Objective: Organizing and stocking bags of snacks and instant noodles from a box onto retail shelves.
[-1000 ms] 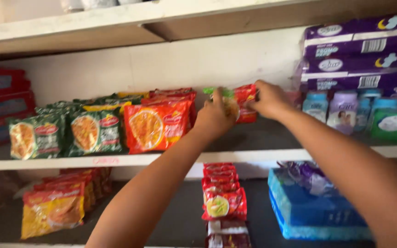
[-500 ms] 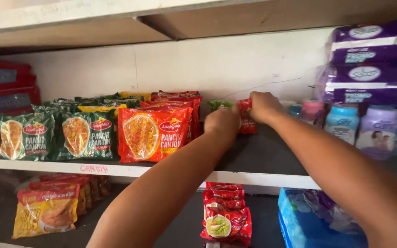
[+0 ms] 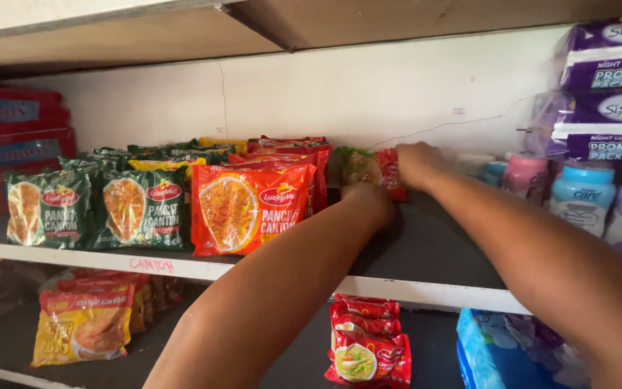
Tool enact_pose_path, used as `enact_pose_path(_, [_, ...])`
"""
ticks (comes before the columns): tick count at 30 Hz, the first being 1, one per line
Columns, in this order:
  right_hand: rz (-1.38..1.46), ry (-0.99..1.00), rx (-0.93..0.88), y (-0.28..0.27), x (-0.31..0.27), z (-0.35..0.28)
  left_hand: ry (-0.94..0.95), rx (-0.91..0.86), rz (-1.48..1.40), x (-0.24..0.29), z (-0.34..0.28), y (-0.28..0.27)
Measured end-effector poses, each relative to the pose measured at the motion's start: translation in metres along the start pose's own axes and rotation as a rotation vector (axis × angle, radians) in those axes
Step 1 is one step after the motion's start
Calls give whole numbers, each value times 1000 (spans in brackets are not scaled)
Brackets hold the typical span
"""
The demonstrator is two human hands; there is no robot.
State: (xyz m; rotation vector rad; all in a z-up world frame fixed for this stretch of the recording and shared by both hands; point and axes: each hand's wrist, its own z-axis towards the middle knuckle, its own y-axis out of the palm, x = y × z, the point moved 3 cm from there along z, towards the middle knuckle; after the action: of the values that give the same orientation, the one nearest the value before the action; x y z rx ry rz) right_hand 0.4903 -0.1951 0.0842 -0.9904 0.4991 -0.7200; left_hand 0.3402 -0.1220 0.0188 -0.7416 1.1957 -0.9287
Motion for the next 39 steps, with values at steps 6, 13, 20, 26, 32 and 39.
enact_pose_path(6, [-40,-285,-19,85,26,60,27,83,25,1,0,-7])
enact_pose_path(13, [77,-259,-11,64,7,35,35,142,30,2,2,-12])
enact_pose_path(20, [-45,-208,4,-9,-27,-15,43,180,37,8,14,-10])
enact_pose_path(26, [-58,-335,325,-84,-48,-98,83,274,-86,5,6,-44])
enact_pose_path(32, [209,-584,662,-119,-82,-223,208,626,-383,25,-148,-86])
enact_pose_path(39, [553,-536,712,-67,-115,-347,320,1048,-593,43,-278,-26])
